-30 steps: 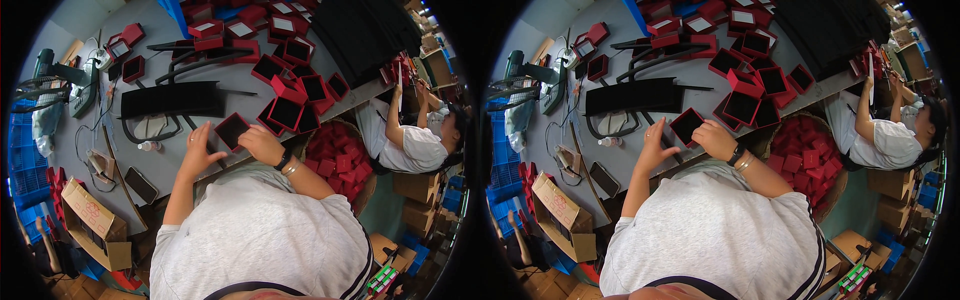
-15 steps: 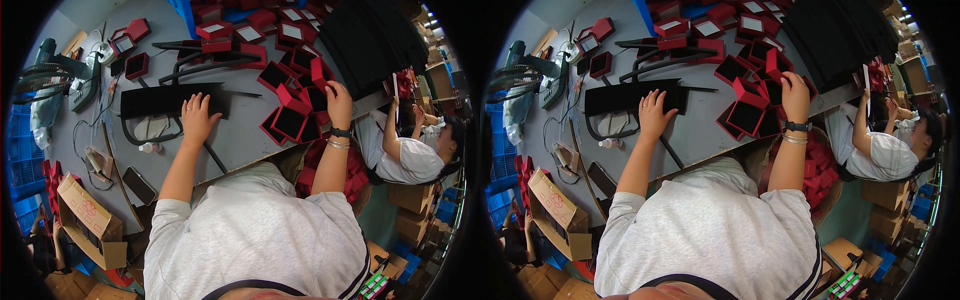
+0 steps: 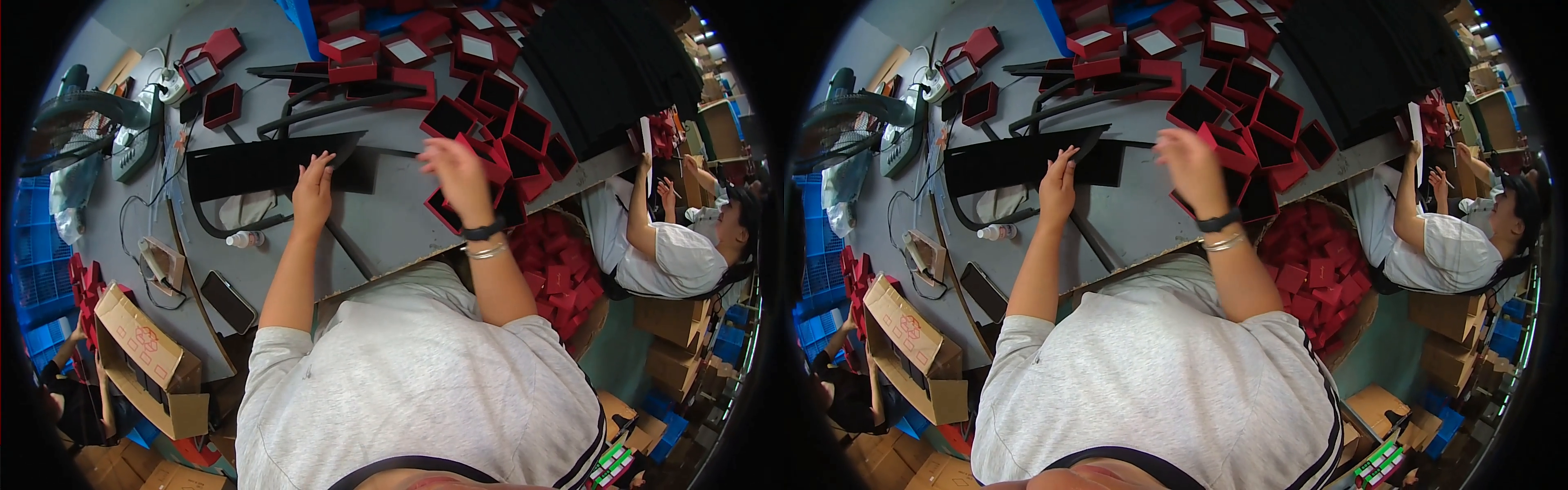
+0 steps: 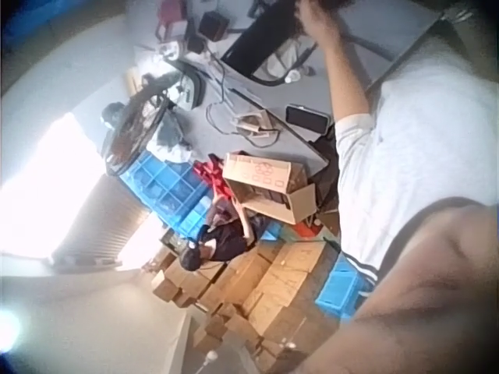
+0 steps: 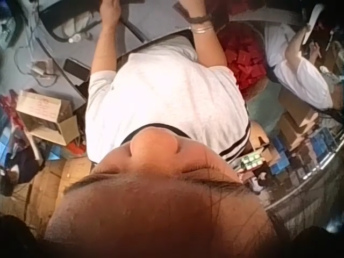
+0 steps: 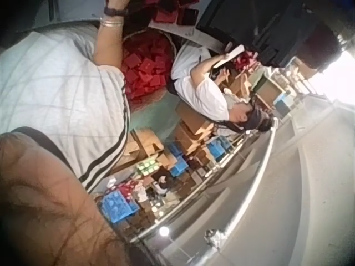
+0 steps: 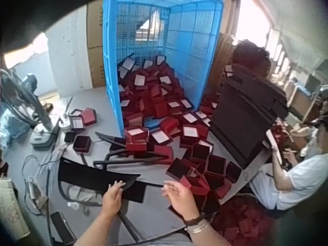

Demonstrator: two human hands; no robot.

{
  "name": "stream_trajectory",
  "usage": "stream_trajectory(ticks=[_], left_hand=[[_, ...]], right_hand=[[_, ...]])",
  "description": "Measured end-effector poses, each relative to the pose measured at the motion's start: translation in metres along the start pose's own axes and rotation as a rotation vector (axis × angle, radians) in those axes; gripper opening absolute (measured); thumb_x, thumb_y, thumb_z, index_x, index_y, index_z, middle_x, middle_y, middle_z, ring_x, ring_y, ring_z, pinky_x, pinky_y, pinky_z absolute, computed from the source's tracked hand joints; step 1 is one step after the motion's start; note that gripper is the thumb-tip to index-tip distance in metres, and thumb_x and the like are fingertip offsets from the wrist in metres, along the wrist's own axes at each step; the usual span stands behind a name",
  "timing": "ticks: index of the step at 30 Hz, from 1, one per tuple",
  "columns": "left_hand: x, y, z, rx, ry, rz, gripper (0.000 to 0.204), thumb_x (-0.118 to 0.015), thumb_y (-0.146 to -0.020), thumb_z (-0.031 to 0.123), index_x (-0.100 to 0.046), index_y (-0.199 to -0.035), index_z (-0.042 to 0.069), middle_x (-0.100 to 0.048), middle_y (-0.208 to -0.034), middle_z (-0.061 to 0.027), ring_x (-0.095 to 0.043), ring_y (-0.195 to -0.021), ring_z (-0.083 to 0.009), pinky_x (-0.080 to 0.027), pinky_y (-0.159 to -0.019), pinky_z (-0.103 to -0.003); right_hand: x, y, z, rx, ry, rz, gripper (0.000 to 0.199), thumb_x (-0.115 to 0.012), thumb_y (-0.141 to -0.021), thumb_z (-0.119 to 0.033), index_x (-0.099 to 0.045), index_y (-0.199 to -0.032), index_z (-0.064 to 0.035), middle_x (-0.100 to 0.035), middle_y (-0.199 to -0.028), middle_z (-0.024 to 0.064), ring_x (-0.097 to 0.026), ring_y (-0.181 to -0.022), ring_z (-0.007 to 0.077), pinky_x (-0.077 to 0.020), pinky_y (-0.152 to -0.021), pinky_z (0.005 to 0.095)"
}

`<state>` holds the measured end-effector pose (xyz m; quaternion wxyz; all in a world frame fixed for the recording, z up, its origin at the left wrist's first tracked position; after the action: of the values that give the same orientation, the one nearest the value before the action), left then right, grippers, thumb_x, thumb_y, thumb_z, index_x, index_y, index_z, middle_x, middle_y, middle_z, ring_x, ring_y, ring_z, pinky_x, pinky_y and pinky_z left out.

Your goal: Assembling jewelry boxes by placing black velvet inserts into red bases and lids.

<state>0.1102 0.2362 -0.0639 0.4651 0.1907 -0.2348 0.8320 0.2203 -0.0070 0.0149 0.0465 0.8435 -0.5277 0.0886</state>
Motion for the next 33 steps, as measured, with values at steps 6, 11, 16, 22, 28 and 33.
stream_trajectory(ticks=[6,11,16,22,28,33], left_hand=[[-0.014,0.005,0.023,-0.164,-0.262,-0.167,0.034,-0.056,-0.098,0.027,-0.062,-0.13,0.019,-0.044,-0.15,-0.0135,-0.042,-0.137,-0.0383,-0.027,-0.117,-0.045],[0.006,-0.009,0.028,-0.048,-0.031,-0.188,0.044,-0.065,-0.091,0.035,-0.06,-0.133,0.021,-0.04,-0.152,-0.0119,-0.046,-0.131,-0.0385,-0.043,-0.104,-0.044],[-0.004,-0.027,0.038,-0.039,-0.497,-0.203,0.044,-0.049,-0.098,0.046,-0.059,-0.135,0.022,-0.048,-0.147,-0.0055,-0.047,-0.13,-0.0374,-0.046,-0.1,-0.045],[0.012,-0.017,0.051,-0.195,-0.216,0.05,0.044,-0.066,-0.091,0.031,-0.062,-0.124,0.003,-0.064,-0.123,-0.016,-0.057,-0.121,-0.0298,-0.048,-0.098,-0.042],[-0.003,0.042,0.031,0.38,0.67,-0.027,0.031,-0.071,-0.09,0.017,-0.062,-0.114,0.0,-0.068,-0.102,-0.0062,-0.062,-0.095,-0.0139,-0.047,-0.087,-0.028],[-0.019,0.108,-0.008,0.385,0.602,0.008,0.03,-0.07,-0.091,0.022,-0.061,-0.109,-0.001,-0.069,-0.095,-0.0102,-0.064,-0.087,-0.0171,-0.05,-0.079,-0.03]], right_hand=[[-0.129,-0.016,0.068,-0.542,-0.388,-0.218,0.043,-0.064,-0.094,-0.031,-0.057,-0.118,0.004,-0.065,-0.1,0.0088,-0.066,-0.083,0.0168,-0.0552,-0.07,0.0285],[-0.127,-0.027,0.088,-0.421,-0.274,-0.227,0.03,-0.059,-0.094,-0.015,-0.056,-0.118,0.0027,-0.062,-0.104,0.0086,-0.063,-0.09,0.0182,-0.0556,-0.067,0.0314],[-0.121,-0.018,0.103,-0.298,-0.14,-0.237,0.029,-0.059,-0.09,-0.015,-0.058,-0.115,0.0023,-0.064,-0.091,0.0042,-0.058,-0.074,0.0129,-0.0475,-0.06,0.0302],[-0.089,0.004,0.045,-0.303,-0.529,-0.116,0.034,-0.06,-0.095,-0.012,-0.055,-0.125,0.0019,-0.064,-0.108,0.0047,-0.06,-0.096,0.0121,-0.0493,-0.083,0.0269],[-0.083,-0.023,0.019,-0.104,-0.118,-0.339,0.037,-0.062,-0.096,-0.016,-0.055,-0.13,-0.0023,-0.063,-0.118,0.0054,-0.06,-0.106,0.0126,-0.0493,-0.091,0.0295],[-0.011,-0.163,-0.028,0.252,0.613,0.178,0.033,-0.058,-0.086,-0.012,-0.062,-0.117,-0.0002,-0.063,-0.117,0.0228,-0.061,-0.106,0.0388,-0.0509,-0.091,0.0442]])
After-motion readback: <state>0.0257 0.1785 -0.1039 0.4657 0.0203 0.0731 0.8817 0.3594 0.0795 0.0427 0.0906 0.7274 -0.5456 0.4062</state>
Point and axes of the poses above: each hand's wrist, its own y-axis away from the middle knuckle, its own x-axis out of the back of the hand, z = x × y, the point moved 10 cm from there along -y, towards the middle knuckle
